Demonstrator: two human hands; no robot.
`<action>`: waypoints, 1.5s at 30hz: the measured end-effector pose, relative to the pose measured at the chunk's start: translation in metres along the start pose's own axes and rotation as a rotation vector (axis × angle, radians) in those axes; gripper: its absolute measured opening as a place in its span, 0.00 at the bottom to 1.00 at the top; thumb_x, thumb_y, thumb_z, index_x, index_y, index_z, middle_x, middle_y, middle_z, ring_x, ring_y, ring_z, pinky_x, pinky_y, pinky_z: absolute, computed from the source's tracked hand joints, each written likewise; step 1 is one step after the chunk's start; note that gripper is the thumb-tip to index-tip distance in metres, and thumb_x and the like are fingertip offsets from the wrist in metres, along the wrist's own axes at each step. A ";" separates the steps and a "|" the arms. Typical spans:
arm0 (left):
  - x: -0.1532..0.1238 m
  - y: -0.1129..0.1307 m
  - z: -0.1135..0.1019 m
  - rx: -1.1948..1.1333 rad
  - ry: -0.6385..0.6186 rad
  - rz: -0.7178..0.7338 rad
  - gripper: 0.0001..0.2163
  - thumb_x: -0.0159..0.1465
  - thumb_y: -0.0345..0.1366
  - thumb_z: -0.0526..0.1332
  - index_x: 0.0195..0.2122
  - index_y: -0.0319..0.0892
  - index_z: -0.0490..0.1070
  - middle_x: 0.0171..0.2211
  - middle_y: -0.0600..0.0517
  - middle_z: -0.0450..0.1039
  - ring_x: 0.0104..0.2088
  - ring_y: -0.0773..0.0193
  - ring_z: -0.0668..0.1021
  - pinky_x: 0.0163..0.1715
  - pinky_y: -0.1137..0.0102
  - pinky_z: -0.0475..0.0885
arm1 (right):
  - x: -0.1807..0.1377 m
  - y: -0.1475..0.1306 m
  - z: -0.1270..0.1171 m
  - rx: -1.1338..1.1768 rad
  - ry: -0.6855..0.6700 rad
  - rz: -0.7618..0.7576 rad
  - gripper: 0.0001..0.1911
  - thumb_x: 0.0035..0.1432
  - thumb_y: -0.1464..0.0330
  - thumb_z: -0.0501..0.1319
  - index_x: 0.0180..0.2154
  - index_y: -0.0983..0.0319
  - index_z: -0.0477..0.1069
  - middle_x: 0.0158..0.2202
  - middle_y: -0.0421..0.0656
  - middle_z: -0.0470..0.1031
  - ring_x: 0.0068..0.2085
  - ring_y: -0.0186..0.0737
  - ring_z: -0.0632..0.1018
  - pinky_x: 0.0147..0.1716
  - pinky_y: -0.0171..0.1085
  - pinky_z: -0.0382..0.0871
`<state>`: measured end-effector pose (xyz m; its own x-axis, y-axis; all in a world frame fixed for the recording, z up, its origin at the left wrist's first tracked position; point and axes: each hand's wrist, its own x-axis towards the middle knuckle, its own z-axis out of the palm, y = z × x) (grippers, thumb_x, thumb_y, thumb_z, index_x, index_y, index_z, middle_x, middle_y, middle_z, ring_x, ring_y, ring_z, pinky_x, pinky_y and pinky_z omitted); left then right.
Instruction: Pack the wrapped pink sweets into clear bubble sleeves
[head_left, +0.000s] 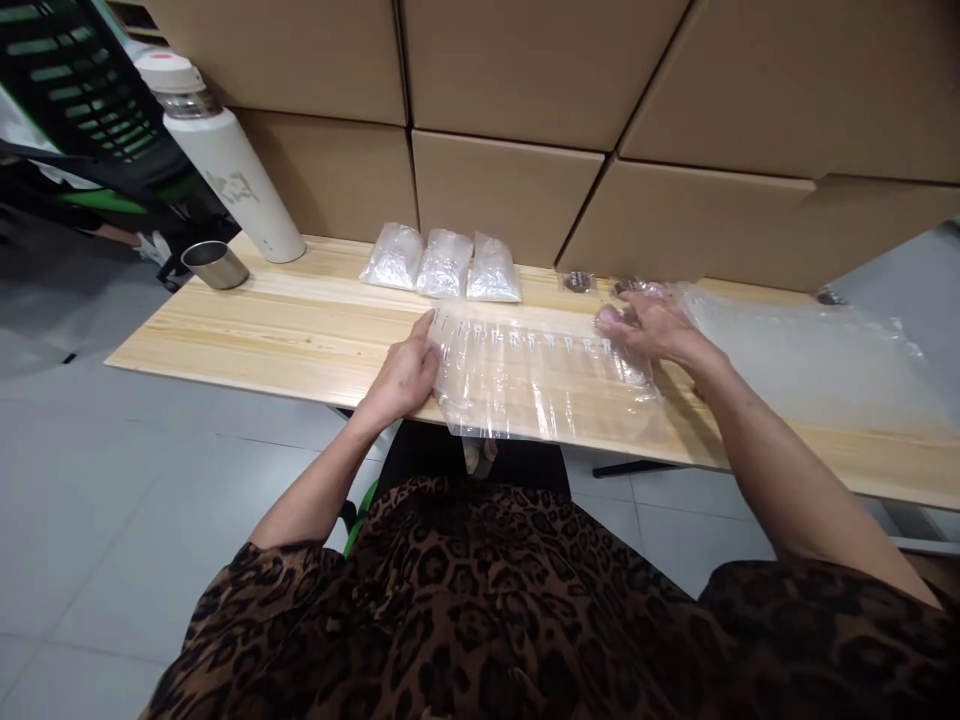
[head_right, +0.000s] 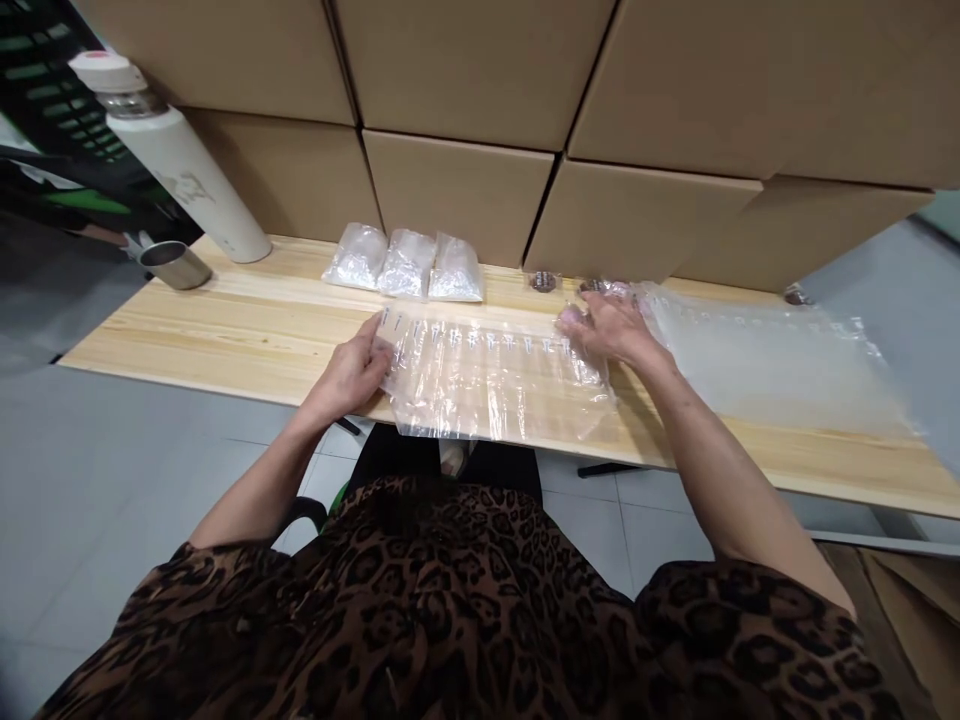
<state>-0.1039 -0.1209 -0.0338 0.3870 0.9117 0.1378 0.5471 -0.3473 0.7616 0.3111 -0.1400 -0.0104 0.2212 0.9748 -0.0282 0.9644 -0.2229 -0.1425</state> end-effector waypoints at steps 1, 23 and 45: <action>-0.001 -0.002 0.000 0.046 0.047 0.011 0.34 0.69 0.37 0.58 0.75 0.37 0.57 0.49 0.40 0.82 0.49 0.49 0.82 0.57 0.52 0.76 | 0.005 0.003 0.004 -0.011 -0.036 0.001 0.38 0.68 0.50 0.62 0.71 0.63 0.66 0.69 0.58 0.70 0.71 0.65 0.68 0.70 0.62 0.60; -0.009 0.075 0.104 -1.080 -0.150 -0.078 0.31 0.67 0.49 0.71 0.67 0.46 0.67 0.60 0.39 0.77 0.51 0.55 0.85 0.57 0.55 0.79 | -0.063 -0.084 -0.029 1.070 -0.141 -0.299 0.20 0.54 0.52 0.77 0.38 0.59 0.77 0.38 0.45 0.82 0.35 0.38 0.79 0.32 0.38 0.72; 0.001 0.064 0.130 -1.379 -0.044 -0.266 0.15 0.69 0.45 0.68 0.49 0.41 0.73 0.41 0.45 0.83 0.34 0.62 0.87 0.39 0.65 0.84 | 0.067 -0.047 0.009 0.217 0.227 -0.042 0.09 0.67 0.66 0.60 0.38 0.65 0.74 0.46 0.64 0.81 0.52 0.59 0.79 0.53 0.53 0.68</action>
<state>0.0283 -0.1704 -0.0675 0.4248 0.8989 -0.1074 -0.5415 0.3473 0.7656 0.2793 -0.0641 -0.0141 0.2318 0.9518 0.2007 0.9252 -0.1520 -0.3476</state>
